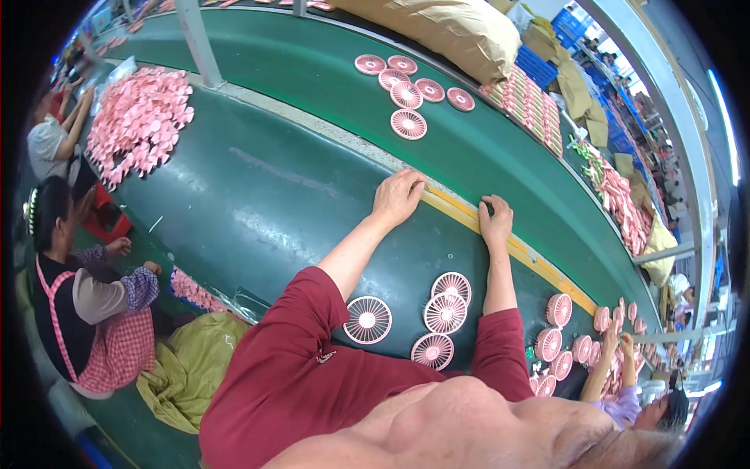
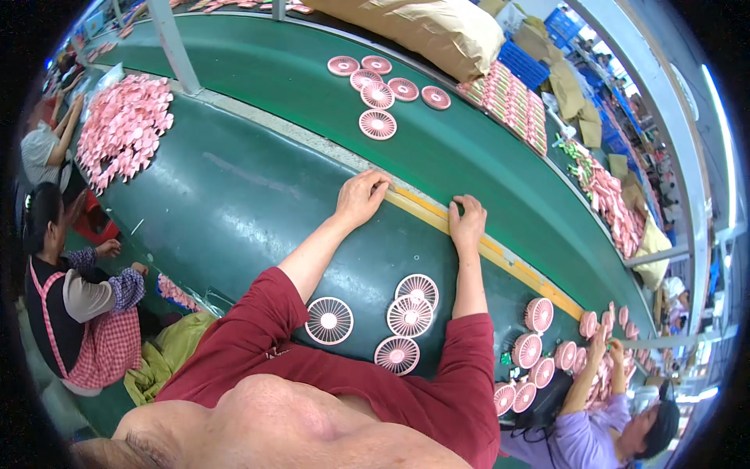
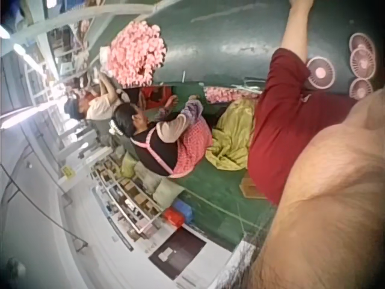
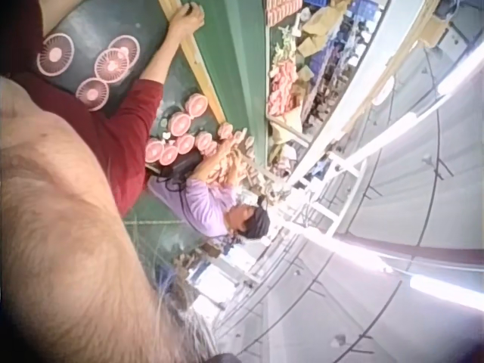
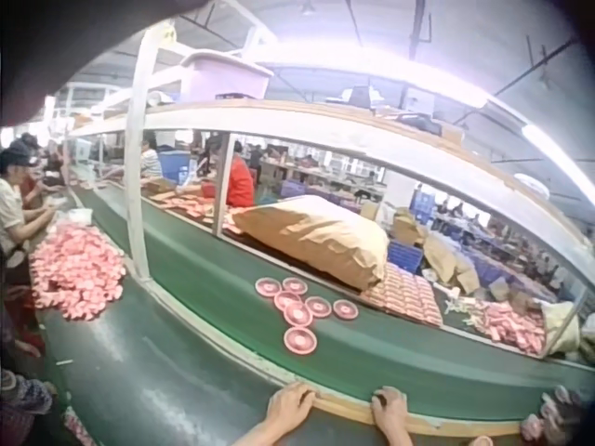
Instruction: The person assembles small electric fans along a factory assembly line, picking up fan casing components and motor housings, snapping the pieces together by hand, and placing the assembled units onto the conveyor belt.
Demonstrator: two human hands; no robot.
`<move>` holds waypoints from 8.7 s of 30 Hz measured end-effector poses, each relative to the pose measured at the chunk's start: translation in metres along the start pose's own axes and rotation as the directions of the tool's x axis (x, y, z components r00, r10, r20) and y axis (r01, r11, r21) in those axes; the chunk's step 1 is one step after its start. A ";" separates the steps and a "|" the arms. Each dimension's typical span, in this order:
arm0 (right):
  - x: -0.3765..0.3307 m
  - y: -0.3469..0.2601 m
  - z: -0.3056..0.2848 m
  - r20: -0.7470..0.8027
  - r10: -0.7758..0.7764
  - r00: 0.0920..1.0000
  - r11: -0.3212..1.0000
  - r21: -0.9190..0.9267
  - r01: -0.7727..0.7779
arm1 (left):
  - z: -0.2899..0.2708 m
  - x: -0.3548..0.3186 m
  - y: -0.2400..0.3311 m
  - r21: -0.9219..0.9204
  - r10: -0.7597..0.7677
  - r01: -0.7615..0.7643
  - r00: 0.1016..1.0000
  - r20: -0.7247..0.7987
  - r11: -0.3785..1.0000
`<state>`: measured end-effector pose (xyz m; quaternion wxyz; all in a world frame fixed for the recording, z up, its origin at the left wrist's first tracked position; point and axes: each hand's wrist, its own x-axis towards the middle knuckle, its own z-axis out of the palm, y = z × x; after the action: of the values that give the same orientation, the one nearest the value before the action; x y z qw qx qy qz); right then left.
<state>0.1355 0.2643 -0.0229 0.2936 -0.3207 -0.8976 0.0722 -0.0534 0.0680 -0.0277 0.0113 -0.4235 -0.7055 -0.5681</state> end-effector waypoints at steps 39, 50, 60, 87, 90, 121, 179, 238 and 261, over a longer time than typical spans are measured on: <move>0.149 -0.102 0.015 0.763 -0.531 0.368 0.847 0.474 0.240 | -0.017 0.021 -0.015 -0.160 -0.132 0.073 0.907 -0.399 0.984; 0.260 -0.108 0.135 0.352 -0.461 0.815 0.870 0.360 0.337 | -0.022 0.020 -0.024 -0.235 -0.232 0.151 0.900 -0.369 0.960; 0.268 -0.134 0.204 0.226 0.025 0.974 0.988 -0.152 0.010 | -0.020 0.013 -0.015 -0.172 -0.191 0.135 0.909 -0.370 0.976; 0.112 -0.101 0.059 0.382 -0.554 0.740 0.820 0.406 0.405 | -0.013 0.026 -0.024 -0.207 -0.160 0.076 0.890 -0.426 0.975; 0.095 -0.110 0.025 0.717 -0.427 0.551 0.813 0.571 -0.112 | -0.015 0.021 -0.025 -0.227 -0.152 0.060 0.897 -0.416 0.972; 0.028 0.023 -0.036 0.309 0.032 0.950 0.990 -0.139 0.012 | -0.009 0.005 -0.013 0.062 0.151 -0.175 0.949 0.276 0.983; -0.083 0.022 -0.045 -0.409 0.068 0.910 0.998 0.027 -0.062 | -0.063 -0.012 0.072 -0.244 0.146 -0.045 0.899 0.412 0.969; -0.085 0.021 -0.046 -0.130 0.009 0.991 0.992 -0.124 -0.025 | -0.129 -0.161 0.131 0.066 0.460 -0.526 0.791 0.403 0.848; -0.087 0.021 -0.044 -0.155 0.059 0.986 0.993 -0.096 -0.074 | -0.076 -0.065 0.207 -0.502 0.574 -0.385 0.761 0.302 0.775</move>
<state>0.2263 0.2241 -0.0351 0.3419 -0.3697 -0.8639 0.0116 0.0790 -0.0324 0.1305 -0.0885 -0.7025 -0.4178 -0.5693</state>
